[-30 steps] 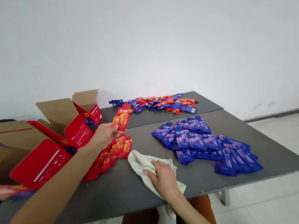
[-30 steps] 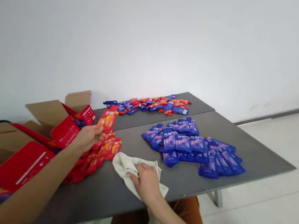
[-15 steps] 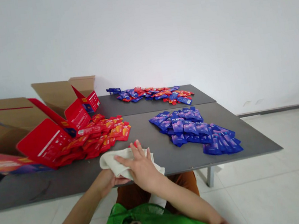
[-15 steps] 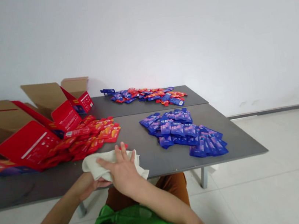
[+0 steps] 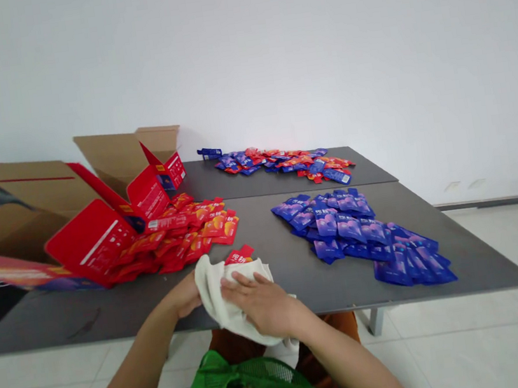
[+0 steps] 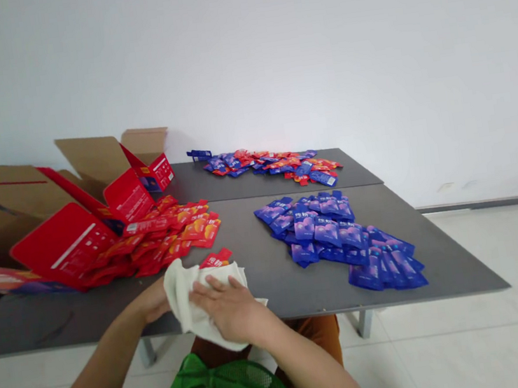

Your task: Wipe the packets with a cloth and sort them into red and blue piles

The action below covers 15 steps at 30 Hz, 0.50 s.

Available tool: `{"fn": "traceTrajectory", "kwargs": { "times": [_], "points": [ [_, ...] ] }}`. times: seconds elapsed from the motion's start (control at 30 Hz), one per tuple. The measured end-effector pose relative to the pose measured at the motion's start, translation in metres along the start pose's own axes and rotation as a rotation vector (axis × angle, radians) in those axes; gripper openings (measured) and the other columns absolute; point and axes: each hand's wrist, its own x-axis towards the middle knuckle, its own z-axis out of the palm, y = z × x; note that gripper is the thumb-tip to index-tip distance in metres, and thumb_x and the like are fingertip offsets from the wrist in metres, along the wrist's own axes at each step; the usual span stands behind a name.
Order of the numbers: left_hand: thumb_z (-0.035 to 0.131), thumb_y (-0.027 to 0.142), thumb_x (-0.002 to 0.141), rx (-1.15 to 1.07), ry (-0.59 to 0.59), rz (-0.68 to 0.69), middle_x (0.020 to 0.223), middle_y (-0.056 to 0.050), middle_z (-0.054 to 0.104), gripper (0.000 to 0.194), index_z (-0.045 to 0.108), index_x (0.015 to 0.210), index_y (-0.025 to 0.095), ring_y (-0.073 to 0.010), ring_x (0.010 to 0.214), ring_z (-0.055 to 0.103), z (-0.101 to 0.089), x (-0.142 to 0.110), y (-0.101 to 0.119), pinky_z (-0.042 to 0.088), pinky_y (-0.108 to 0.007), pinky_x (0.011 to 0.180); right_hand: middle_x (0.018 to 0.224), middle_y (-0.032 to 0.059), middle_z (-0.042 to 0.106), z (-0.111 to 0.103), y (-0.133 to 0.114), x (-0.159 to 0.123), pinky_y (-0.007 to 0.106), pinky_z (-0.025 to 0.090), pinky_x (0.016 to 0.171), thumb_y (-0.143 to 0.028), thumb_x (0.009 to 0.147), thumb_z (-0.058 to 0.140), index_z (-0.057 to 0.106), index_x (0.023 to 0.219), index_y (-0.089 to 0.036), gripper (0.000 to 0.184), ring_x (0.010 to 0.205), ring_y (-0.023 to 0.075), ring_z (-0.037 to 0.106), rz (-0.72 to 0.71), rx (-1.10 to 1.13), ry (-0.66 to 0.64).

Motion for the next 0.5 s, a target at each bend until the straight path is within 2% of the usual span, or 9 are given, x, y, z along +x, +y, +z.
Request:
{"fn": "traceTrajectory", "kwargs": {
  "times": [0.07,0.13,0.2,0.3,0.37,0.43,0.5],
  "points": [
    [0.072,0.034,0.057,0.103,-0.051,-0.005,0.073,-0.007,0.072,0.03,0.071,0.076,0.012,-0.0254,0.074,0.065,-0.007,0.008,0.0,0.051,-0.032,0.068,0.155,-0.0068,0.019,0.004,-0.006,-0.005,0.047,0.009,0.116,-0.023,0.087,0.05,0.023,0.148,-0.034,0.068,0.144,0.0163,0.007,-0.057,0.032,-0.024],
    [0.074,0.023,0.051,0.241,-0.07,-0.019,0.07,-0.006,0.071,0.022,0.071,0.07,0.012,-0.0253,0.073,0.064,-0.011,0.014,0.002,0.049,-0.031,0.066,0.154,-0.0081,0.022,0.01,-0.007,-0.006,0.047,0.006,0.116,-0.023,0.089,0.047,0.024,0.148,-0.035,0.064,0.144,0.015,0.006,-0.012,0.057,0.016],
    [0.073,0.02,0.051,0.303,-0.031,-0.009,0.067,-0.005,0.071,0.018,0.071,0.068,0.012,-0.0261,0.074,0.064,-0.011,0.015,0.004,0.049,-0.031,0.066,0.154,-0.008,0.023,0.014,-0.004,-0.003,0.047,0.006,0.117,-0.021,0.091,0.043,0.023,0.148,-0.034,0.062,0.144,0.0148,0.006,0.061,0.077,0.073],
    [0.072,0.026,0.059,0.229,0.053,0.083,0.076,-0.007,0.072,0.025,0.073,0.081,0.013,-0.0262,0.079,0.065,-0.004,0.004,0.002,0.051,-0.033,0.07,0.154,-0.0064,0.024,0.012,0.01,0.005,0.046,0.008,0.117,-0.018,0.091,0.04,0.025,0.149,-0.03,0.061,0.144,0.0161,0.007,0.164,0.082,0.163],
    [0.073,0.033,0.064,0.171,0.048,0.112,0.083,-0.01,0.073,0.034,0.071,0.091,0.013,-0.0263,0.08,0.067,0.002,-0.006,-0.001,0.052,-0.037,0.072,0.153,-0.0042,0.028,0.007,0.021,0.01,0.046,0.01,0.116,-0.017,0.091,0.038,0.031,0.147,-0.027,0.057,0.144,0.0185,0.01,0.288,0.067,0.241],
    [0.074,0.037,0.065,0.157,0.005,0.065,0.085,-0.014,0.072,0.04,0.069,0.095,0.011,-0.0271,0.075,0.069,0.007,-0.013,-0.002,0.053,-0.04,0.071,0.151,-0.0017,0.033,0.001,0.03,0.016,0.049,0.01,0.116,-0.022,0.094,0.037,0.037,0.144,-0.024,0.05,0.143,0.0215,0.013,0.405,0.052,0.308],
    [0.075,0.038,0.064,0.168,-0.015,0.03,0.084,-0.016,0.072,0.045,0.067,0.098,0.009,-0.0279,0.072,0.069,0.009,-0.016,-0.003,0.053,-0.042,0.071,0.149,-0.0003,0.036,-0.001,0.031,0.019,0.051,0.009,0.115,-0.032,0.095,0.041,0.042,0.141,-0.024,0.047,0.143,0.0236,0.016,0.426,0.054,0.329]
  ]
}}
